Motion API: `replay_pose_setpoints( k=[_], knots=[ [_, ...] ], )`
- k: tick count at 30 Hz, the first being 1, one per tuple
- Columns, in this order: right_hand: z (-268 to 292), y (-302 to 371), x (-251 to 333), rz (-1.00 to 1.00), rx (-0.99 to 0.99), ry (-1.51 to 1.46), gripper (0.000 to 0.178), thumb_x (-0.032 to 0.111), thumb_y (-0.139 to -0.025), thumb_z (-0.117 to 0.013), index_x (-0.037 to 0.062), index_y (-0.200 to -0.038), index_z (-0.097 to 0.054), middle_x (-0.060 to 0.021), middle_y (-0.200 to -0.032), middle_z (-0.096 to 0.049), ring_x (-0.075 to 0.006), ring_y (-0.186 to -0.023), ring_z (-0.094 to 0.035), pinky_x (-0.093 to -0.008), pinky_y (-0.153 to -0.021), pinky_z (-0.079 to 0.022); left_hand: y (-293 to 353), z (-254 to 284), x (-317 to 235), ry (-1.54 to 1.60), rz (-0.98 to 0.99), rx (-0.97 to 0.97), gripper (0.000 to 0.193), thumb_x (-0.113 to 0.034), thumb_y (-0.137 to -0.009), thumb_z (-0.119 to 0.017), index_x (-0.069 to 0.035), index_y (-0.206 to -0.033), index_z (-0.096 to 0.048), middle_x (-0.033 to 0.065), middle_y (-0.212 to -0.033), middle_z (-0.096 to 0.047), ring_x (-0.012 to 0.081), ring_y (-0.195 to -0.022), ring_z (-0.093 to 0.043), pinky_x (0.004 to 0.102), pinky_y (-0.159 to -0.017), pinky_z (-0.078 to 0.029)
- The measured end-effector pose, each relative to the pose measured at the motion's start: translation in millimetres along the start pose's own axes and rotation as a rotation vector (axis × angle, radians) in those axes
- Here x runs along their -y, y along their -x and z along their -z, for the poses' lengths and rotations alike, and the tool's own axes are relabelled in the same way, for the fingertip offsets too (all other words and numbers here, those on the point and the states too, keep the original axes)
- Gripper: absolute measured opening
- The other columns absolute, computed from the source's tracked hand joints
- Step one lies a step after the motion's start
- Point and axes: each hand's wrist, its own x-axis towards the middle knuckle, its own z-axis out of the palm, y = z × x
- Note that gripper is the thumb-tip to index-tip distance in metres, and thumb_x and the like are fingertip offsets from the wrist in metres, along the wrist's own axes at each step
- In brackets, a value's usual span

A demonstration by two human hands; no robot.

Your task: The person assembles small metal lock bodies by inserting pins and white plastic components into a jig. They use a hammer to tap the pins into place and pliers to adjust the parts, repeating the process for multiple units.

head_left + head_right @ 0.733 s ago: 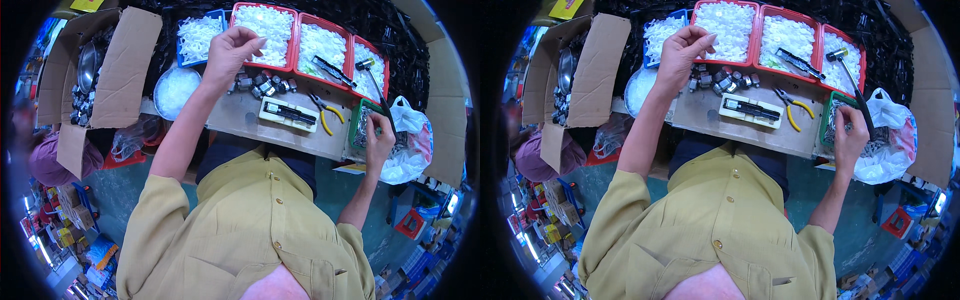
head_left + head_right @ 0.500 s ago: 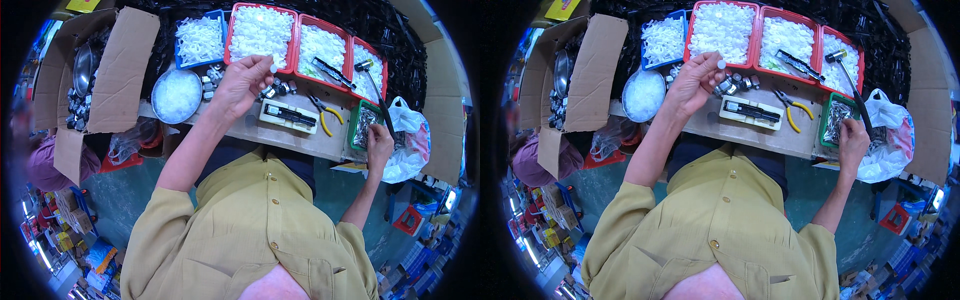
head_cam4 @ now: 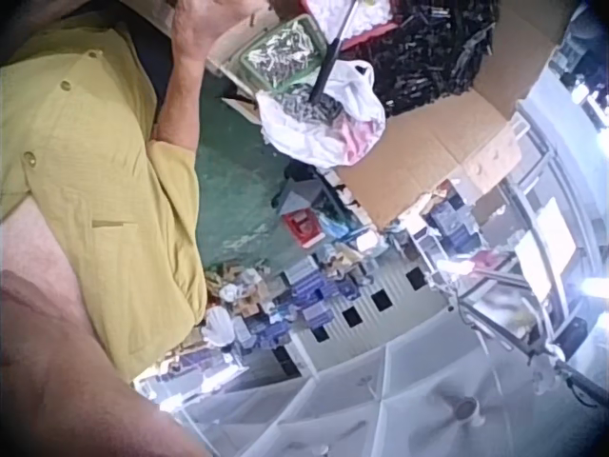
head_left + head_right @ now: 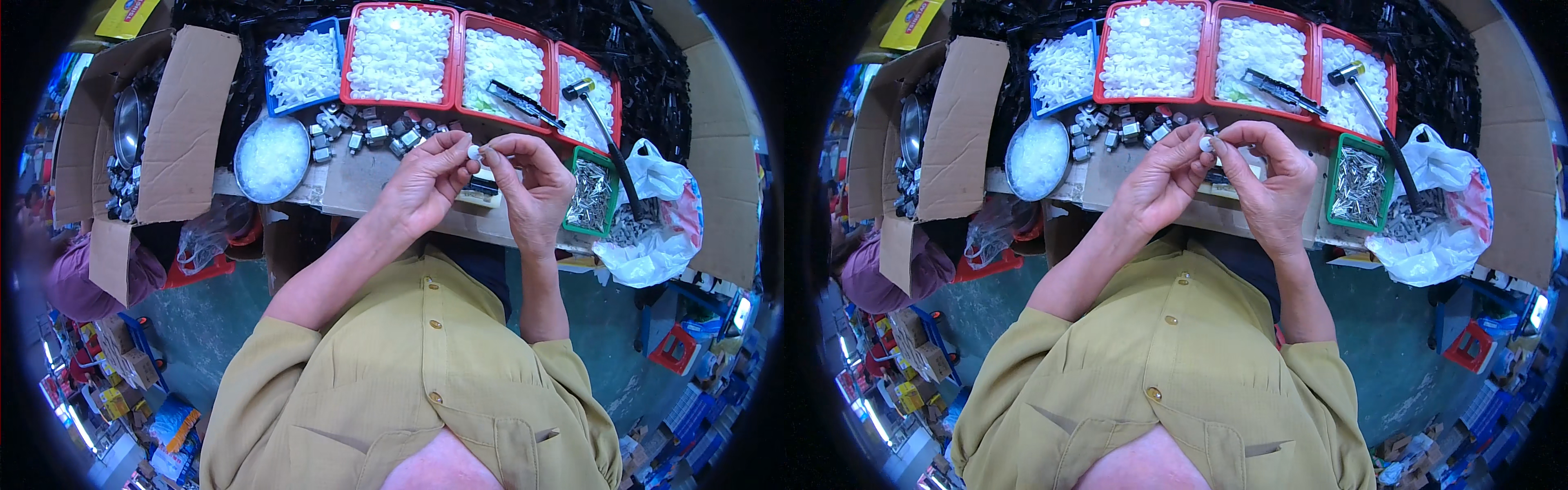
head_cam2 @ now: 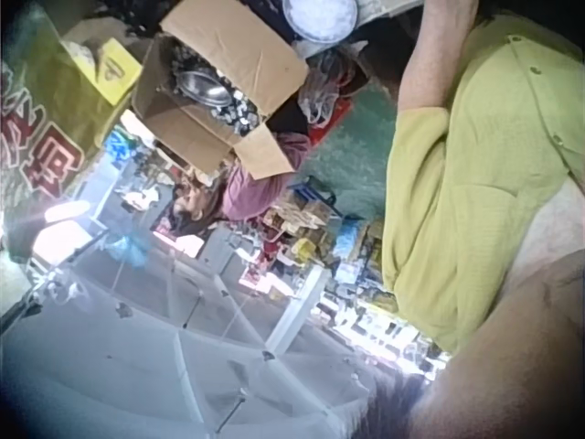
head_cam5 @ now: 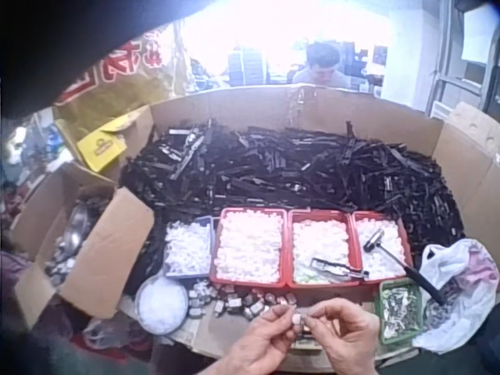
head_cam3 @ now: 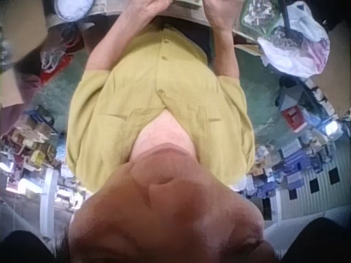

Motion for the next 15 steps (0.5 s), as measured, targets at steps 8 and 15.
replay_pose_setpoints(
  k=[8,15],
  knots=[
    [3.7,5.8,-1.3,0.142,-0.015,0.136,0.009,-0.002,-0.083,-0.071,0.0003,-0.092,-0.068,-0.0049,-0.087,-0.069,-0.0116,-0.082,-0.064,-0.0263,-0.073,-0.049,3.2,-3.1,8.5,-0.042,0.015,-0.015,0.017,-0.010,-0.092,-0.068,-0.007,-0.108,-0.064,0.0060,-0.097,-0.069,0.0147,-0.085,-0.068,0.0234,-0.076,-0.058],
    [3.7,6.0,-1.5,0.205,-0.001,0.234,0.014,-0.006,-0.080,-0.072,-0.0008,-0.092,-0.067,-0.0085,-0.088,-0.068,-0.0164,-0.082,-0.067,-0.0290,-0.074,-0.052,3.8,0.8,9.8,-0.044,0.007,-0.008,0.016,-0.011,-0.093,-0.069,-0.008,-0.108,-0.063,0.0048,-0.096,-0.068,0.0152,-0.086,-0.067,0.0247,-0.077,-0.057]
  ],
)
